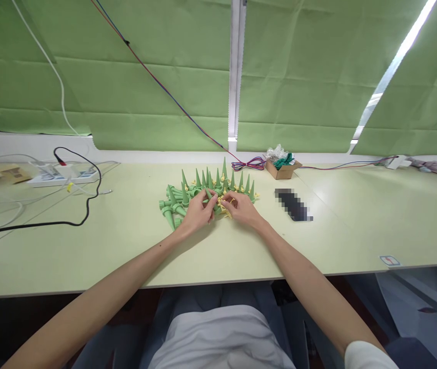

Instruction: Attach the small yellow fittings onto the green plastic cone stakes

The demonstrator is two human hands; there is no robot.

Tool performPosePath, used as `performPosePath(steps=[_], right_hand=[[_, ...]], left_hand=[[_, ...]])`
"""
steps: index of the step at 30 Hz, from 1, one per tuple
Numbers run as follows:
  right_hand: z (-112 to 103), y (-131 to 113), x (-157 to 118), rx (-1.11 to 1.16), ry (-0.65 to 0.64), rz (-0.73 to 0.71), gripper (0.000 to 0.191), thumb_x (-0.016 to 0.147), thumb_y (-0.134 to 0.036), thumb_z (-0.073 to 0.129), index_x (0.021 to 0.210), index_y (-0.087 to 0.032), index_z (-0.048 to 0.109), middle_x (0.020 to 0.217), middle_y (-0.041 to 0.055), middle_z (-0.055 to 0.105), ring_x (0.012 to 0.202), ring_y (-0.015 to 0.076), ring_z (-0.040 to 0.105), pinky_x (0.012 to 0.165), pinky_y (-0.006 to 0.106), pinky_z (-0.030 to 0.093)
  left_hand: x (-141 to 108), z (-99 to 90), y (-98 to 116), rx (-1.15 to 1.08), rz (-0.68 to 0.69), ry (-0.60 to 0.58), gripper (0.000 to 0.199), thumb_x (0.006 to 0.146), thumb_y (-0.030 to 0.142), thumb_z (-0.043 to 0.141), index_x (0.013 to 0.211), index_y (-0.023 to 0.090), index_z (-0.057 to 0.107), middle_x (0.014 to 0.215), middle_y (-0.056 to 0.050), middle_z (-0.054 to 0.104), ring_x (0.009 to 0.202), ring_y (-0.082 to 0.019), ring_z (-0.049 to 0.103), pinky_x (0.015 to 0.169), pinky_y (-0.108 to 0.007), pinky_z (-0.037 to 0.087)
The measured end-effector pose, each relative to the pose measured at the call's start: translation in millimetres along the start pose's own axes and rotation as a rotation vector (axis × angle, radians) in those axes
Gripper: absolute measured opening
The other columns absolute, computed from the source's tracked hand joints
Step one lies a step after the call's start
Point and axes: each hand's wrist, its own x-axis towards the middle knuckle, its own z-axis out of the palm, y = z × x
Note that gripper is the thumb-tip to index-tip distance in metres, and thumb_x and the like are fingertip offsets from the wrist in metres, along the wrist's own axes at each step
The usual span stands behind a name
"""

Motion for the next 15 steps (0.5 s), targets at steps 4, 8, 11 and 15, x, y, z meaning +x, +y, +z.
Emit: performPosePath(steps=[4, 8, 11, 15], right_hand=[[0.0, -1.2, 0.3, -0.001, -0.001, -0.003, 0.026, 0.091, -0.042, 0.054, 0.083, -0.019, 0.061, 0.077, 0.0027, 0.065, 0.062, 0.0141, 0.054, 0.06, 0.027, 0.042], [-0.1, -1.7, 0.4, -0.048, 0.008, -0.005, 0.03, 0.091, -0.043, 0.053, 0.075, -0.019, 0.058, 0.07, 0.001, 0.062, 0.058, 0.0131, 0.05, 0.057, 0.027, 0.038], [0.2, -0.9, 0.8, -0.105, 0.021, -0.011, 0.036, 0.092, -0.046, 0.051, 0.068, -0.019, 0.053, 0.062, -0.0011, 0.055, 0.055, 0.0122, 0.044, 0.056, 0.027, 0.033], [1.0, 1.6, 1.7, -0.168, 0.035, -0.029, 0.044, 0.094, -0.048, 0.047, 0.06, -0.02, 0.044, 0.056, -0.0024, 0.044, 0.055, 0.0121, 0.038, 0.056, 0.028, 0.03]], left_hand=[[-0.3, 0.1, -0.1, 0.008, 0.002, -0.002, 0.018, 0.093, 0.037, 0.048, 0.089, 0.02, 0.05, 0.083, -0.001, 0.061, 0.042, -0.007, 0.049, 0.044, -0.023, 0.04], [-0.5, -0.3, -1.2, 0.04, 0.027, -0.006, 0.018, 0.094, 0.038, 0.047, 0.09, 0.02, 0.05, 0.087, -0.001, 0.062, 0.045, -0.007, 0.048, 0.046, -0.023, 0.04], [-0.6, -0.5, -2.5, 0.065, 0.053, -0.009, 0.019, 0.094, 0.039, 0.047, 0.091, 0.021, 0.05, 0.084, 0.0, 0.061, 0.046, -0.007, 0.048, 0.048, -0.023, 0.04], [-1.1, 0.1, -4.4, 0.064, 0.05, -0.022, 0.019, 0.094, 0.04, 0.047, 0.093, 0.022, 0.051, 0.067, 0.004, 0.054, 0.043, -0.009, 0.048, 0.049, -0.025, 0.039]])
